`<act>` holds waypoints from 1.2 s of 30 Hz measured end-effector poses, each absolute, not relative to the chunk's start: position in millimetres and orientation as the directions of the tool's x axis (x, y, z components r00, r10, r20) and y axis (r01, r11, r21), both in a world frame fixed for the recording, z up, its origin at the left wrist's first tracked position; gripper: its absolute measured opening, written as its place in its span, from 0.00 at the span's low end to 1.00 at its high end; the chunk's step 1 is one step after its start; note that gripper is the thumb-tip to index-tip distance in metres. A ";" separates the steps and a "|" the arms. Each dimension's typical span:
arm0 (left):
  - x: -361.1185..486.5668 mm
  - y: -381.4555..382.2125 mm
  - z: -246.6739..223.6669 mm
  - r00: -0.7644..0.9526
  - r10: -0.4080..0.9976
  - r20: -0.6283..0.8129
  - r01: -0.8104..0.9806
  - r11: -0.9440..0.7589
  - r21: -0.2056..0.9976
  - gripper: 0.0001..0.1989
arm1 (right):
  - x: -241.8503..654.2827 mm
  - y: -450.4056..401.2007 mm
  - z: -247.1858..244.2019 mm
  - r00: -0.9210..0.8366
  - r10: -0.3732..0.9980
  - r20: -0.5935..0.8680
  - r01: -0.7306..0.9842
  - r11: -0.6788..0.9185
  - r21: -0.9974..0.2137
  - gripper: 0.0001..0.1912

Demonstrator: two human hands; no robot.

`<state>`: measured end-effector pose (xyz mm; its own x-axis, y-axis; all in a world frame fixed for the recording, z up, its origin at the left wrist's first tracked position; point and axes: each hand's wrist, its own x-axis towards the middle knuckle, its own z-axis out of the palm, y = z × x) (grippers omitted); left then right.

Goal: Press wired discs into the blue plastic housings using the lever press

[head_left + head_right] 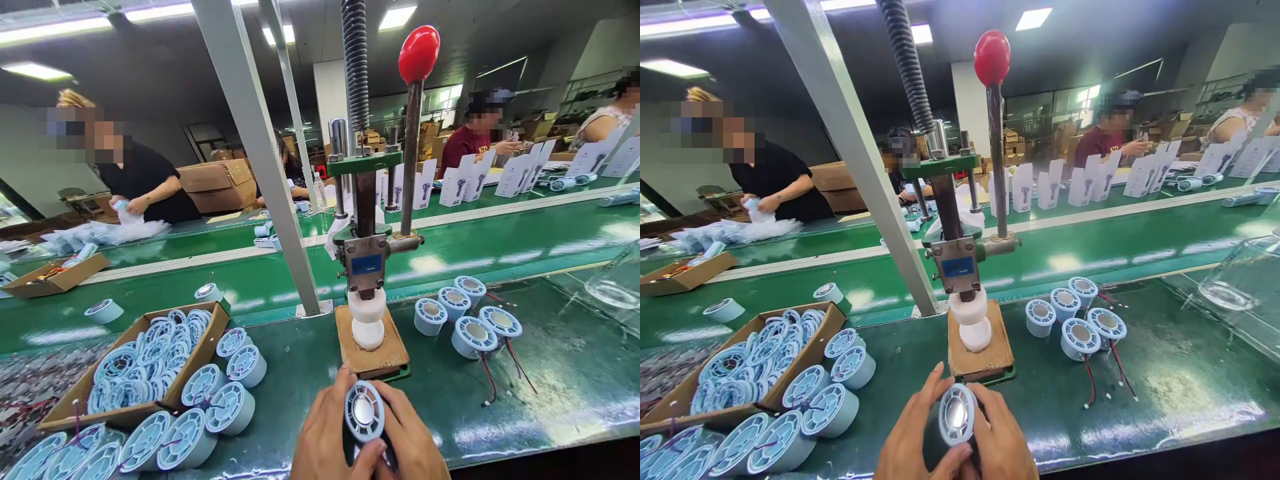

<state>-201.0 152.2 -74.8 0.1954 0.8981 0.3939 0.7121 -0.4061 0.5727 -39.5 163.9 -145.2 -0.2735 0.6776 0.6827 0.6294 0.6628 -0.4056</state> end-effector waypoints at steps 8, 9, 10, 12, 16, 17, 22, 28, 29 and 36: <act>-197.9 155.7 -84.3 0.248 0.880 0.405 0.791 -0.425 0.440 0.42 | -54.0 158.0 -150.4 -0.038 0.778 0.628 0.598 0.521 -0.609 0.30; -197.7 155.8 -85.7 0.232 0.885 0.403 0.788 -0.414 0.455 0.42 | -54.0 158.0 -150.3 -0.034 0.776 0.629 0.598 0.520 -0.610 0.30; -197.5 156.0 -87.1 0.213 0.893 0.397 0.783 -0.399 0.478 0.41 | -53.6 158.3 -150.0 -0.028 0.775 0.632 0.600 0.519 -0.609 0.30; -196.5 156.5 -91.2 0.173 0.911 0.374 0.758 -0.366 0.540 0.40 | -51.4 159.6 -149.4 -0.023 0.770 0.638 0.606 0.518 -0.603 0.32; -190.4 154.1 -112.4 0.098 0.946 0.310 0.670 -0.293 0.682 0.35 | -43.1 165.1 -150.2 -0.169 0.713 0.681 0.602 0.621 -0.501 0.33; -188.5 152.8 -119.2 0.079 0.951 0.299 0.649 -0.277 0.709 0.33 | -40.7 167.0 -150.0 -0.216 0.693 0.688 0.604 0.649 -0.463 0.33; -193.3 160.2 -113.7 -0.018 0.980 0.200 0.580 -0.152 0.800 0.29 | -19.7 179.3 -111.1 -0.365 0.611 0.702 0.627 0.719 -0.300 0.38; -205.7 220.9 -26.1 -0.086 0.987 0.136 0.493 -0.077 0.867 0.28 | 28.3 221.6 72.4 -0.158 0.510 0.846 0.718 0.648 -0.256 0.25; -201.5 232.0 -19.0 -0.050 0.987 0.151 0.451 -0.113 0.885 0.28 | 33.4 236.0 108.1 -0.093 0.433 0.896 0.727 0.645 -0.236 0.25; -162.9 276.9 -31.5 0.215 0.963 0.160 0.208 -0.206 0.956 0.24 | 30.4 348.5 257.0 0.003 0.603 0.797 0.643 0.610 -0.463 0.43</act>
